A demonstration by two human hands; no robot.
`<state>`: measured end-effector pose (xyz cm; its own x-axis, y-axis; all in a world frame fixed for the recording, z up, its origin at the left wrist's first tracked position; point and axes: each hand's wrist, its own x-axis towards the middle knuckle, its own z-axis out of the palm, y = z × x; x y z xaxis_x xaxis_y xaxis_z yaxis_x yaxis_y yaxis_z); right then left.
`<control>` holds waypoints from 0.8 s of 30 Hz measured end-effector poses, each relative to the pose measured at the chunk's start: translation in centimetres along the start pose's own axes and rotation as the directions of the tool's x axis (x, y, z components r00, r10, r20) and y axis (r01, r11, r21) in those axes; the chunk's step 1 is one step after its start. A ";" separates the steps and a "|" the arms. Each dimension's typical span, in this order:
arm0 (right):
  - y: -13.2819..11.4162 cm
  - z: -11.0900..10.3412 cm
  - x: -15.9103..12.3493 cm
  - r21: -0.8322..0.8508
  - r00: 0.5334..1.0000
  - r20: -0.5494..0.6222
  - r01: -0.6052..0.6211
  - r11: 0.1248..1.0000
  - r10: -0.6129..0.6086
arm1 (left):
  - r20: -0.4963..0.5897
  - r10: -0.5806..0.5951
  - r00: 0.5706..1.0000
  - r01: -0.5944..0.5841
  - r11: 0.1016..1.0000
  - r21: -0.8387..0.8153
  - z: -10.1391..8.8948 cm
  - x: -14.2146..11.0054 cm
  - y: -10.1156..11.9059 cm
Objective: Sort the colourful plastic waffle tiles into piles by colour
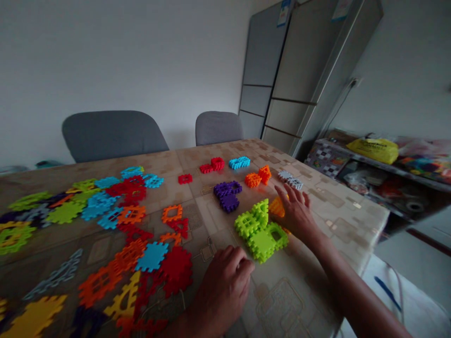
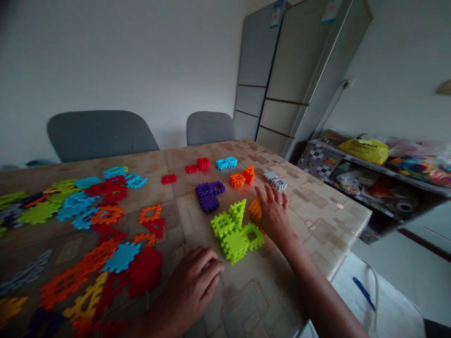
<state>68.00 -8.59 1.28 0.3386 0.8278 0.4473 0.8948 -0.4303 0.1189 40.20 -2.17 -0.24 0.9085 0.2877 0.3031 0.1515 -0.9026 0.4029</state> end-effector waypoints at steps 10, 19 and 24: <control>0.6 -0.3 -0.2 0.013 1.000 -0.009 -0.029 1.000 0.029 | 0.032 -0.002 0.999 0.002 1.000 0.002 -0.2 -0.1 0.0; 1.5 -0.9 -3.5 0.057 0.987 -0.056 -0.150 0.987 0.153 | 0.052 0.002 0.999 -0.003 1.000 0.010 -0.3 -0.1 0.1; 1.4 -0.2 -4.3 0.059 0.985 -0.024 -0.170 0.984 0.171 | 0.059 -0.004 0.998 0.003 1.000 0.017 -0.2 -0.1 0.0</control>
<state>67.75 -12.89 -0.29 0.4796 0.7328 0.4827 0.8400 -0.5425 -0.0109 40.05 -2.13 -0.12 0.9294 0.2715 0.2499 0.1605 -0.9073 0.3887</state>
